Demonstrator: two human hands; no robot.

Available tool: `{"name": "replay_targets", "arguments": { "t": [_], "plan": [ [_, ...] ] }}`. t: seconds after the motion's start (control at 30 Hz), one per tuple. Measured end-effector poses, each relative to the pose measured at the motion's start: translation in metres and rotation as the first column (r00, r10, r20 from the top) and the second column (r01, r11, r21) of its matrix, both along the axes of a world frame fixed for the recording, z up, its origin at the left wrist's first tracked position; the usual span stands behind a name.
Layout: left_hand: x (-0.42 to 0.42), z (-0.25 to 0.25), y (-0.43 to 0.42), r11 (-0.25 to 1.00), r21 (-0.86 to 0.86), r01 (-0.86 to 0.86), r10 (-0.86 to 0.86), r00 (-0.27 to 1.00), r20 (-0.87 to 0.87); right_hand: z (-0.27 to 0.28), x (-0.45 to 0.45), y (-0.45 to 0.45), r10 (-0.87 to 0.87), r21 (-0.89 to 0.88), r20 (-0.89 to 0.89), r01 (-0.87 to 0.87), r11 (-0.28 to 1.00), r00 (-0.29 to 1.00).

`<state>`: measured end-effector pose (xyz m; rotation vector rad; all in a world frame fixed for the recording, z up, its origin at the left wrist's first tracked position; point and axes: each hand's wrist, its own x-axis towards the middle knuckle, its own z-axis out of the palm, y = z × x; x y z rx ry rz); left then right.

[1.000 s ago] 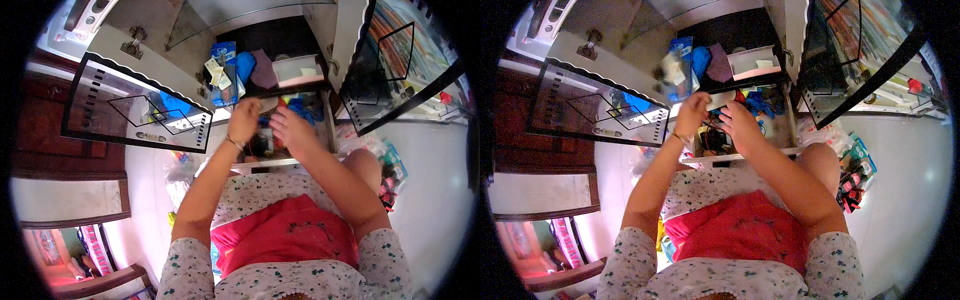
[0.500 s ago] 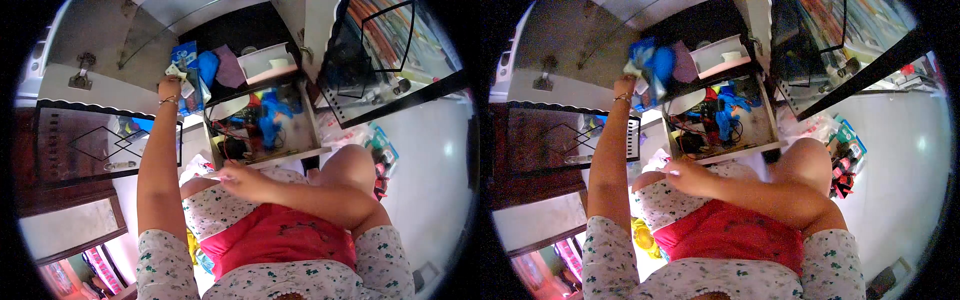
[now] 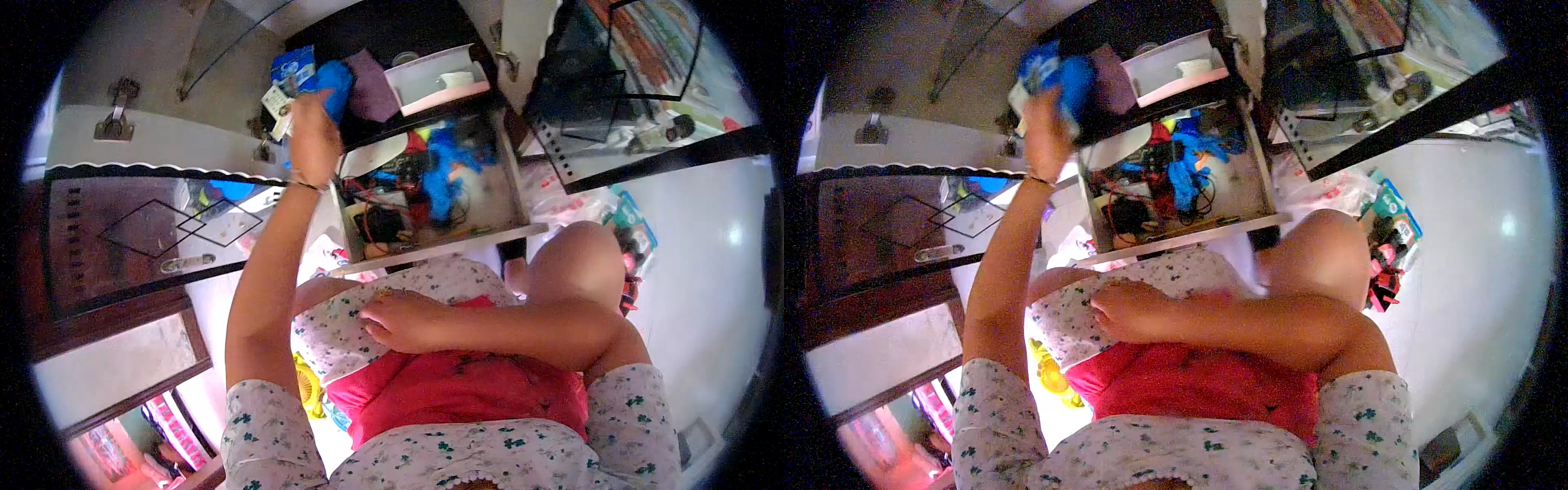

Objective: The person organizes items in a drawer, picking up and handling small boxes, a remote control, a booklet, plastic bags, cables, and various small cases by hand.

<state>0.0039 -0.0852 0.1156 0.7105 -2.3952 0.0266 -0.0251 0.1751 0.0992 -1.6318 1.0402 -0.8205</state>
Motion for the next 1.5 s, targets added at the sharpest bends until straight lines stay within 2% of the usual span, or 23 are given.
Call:
{"name": "replay_targets", "arguments": {
  "t": [0.03,0.07,0.13,0.17,0.23,0.33,0.47,0.53,0.57,0.63,0.77,0.83,0.97,1.03,1.07,1.17,1.23,1.27,1.3,1.33,1.37,1.47,1.5],
  "plan": [
    [-0.003,0.003,0.019,0.993,0.094,0.071,-0.080,0.993,0.090,0.006,-0.003,-0.001,0.095,0.010,-0.108,-0.095,0.995,0.990],
    [-0.005,-0.005,0.025,0.975,0.031,0.219,-0.221,0.963,0.158,0.009,-0.005,-0.001,0.188,0.031,-0.214,-0.186,0.982,0.959],
    [0.002,-0.008,0.048,0.882,0.191,0.430,-0.467,0.849,0.246,0.008,-0.004,0.004,0.177,-0.026,-0.228,-0.188,0.982,0.957],
    [0.014,-0.024,0.046,0.871,0.322,0.371,-0.485,0.752,0.447,0.008,-0.003,0.005,0.156,-0.079,-0.252,-0.181,0.980,0.955],
    [0.035,-0.055,0.043,0.859,0.405,0.315,-0.508,0.631,0.587,0.005,-0.004,0.006,0.161,-0.092,-0.262,-0.191,0.977,0.952],
    [0.075,-0.110,0.027,0.878,0.444,0.179,-0.456,0.597,0.661,0.008,-0.008,0.004,0.179,-0.092,-0.287,-0.214,0.973,0.941],
    [0.094,-0.126,0.017,0.907,0.373,0.197,-0.420,0.482,0.769,0.005,-0.008,0.004,0.176,-0.159,-0.304,-0.232,0.960,0.936],
    [0.078,-0.108,0.024,0.889,0.445,-0.112,-0.411,0.238,0.880,0.007,-0.009,0.004,0.172,-0.153,-0.282,-0.221,0.963,0.944],
    [0.074,-0.107,0.025,0.888,0.446,-0.115,-0.412,0.236,0.880,0.007,-0.009,0.004,0.169,-0.145,-0.260,-0.211,0.967,0.951],
    [0.067,-0.111,0.019,0.903,0.302,-0.304,-0.326,-0.028,0.945,0.006,-0.008,0.003,0.204,-0.104,-0.262,-0.238,0.966,0.943],
    [0.061,-0.119,0.013,0.879,0.331,-0.343,-0.322,0.083,0.943,0.010,-0.008,-0.002,0.295,-0.016,-0.296,-0.313,0.950,0.909],
    [0.051,-0.128,0.020,0.934,0.356,-0.036,-0.258,0.620,0.741,0.008,-0.007,-0.002,0.282,-0.021,-0.280,-0.300,0.954,0.917],
    [0.033,-0.151,0.032,0.854,0.514,0.086,-0.424,0.688,0.589,0.009,-0.008,-0.004,0.262,-0.071,-0.294,-0.295,0.953,0.919],
    [0.026,-0.153,0.031,0.856,0.516,-0.011,-0.450,0.474,0.757,0.007,-0.007,-0.005,0.242,-0.038,-0.262,-0.261,0.965,0.934],
    [0.026,-0.153,0.030,0.858,0.514,-0.009,-0.449,0.473,0.758,0.006,-0.006,-0.004,0.219,-0.003,-0.226,-0.225,0.974,0.949],
    [0.030,-0.144,0.026,0.795,0.607,-0.013,-0.516,0.511,0.687,0.002,-0.007,-0.008,0.207,-0.015,-0.187,-0.214,0.977,0.960],
    [0.032,-0.125,0.029,0.780,0.563,0.274,-0.605,0.559,0.567,0.007,-0.015,-0.015,0.227,-0.031,-0.232,-0.240,0.970,0.946],
    [0.033,-0.114,0.029,0.783,0.558,0.275,-0.602,0.560,0.570,0.009,-0.019,-0.020,0.245,-0.038,-0.272,-0.265,0.964,0.931],
    [0.033,-0.098,0.030,0.735,0.671,0.095,-0.519,0.717,0.466,0.008,-0.023,-0.022,0.242,-0.044,-0.273,-0.263,0.964,0.931],
    [0.034,-0.082,0.032,0.629,0.775,-0.061,-0.382,0.844,0.377,0.006,-0.029,-0.024,0.071,-0.155,-0.177,-0.100,0.983,0.982],
    [0.035,-0.065,0.034,0.636,0.769,-0.062,-0.377,0.845,0.380,0.006,-0.035,-0.027,-0.090,-0.250,-0.062,0.072,0.966,0.994],
    [0.045,-0.027,0.046,0.741,0.651,0.166,-0.236,0.972,0.020,0.033,-0.072,-0.049,-0.394,-0.160,0.170,0.420,0.893,0.903],
    [0.046,-0.018,0.051,0.748,0.643,0.164,-0.226,0.974,0.015,0.041,-0.088,-0.058,-0.511,-0.094,0.221,0.539,0.837,0.831]
  ]
}}
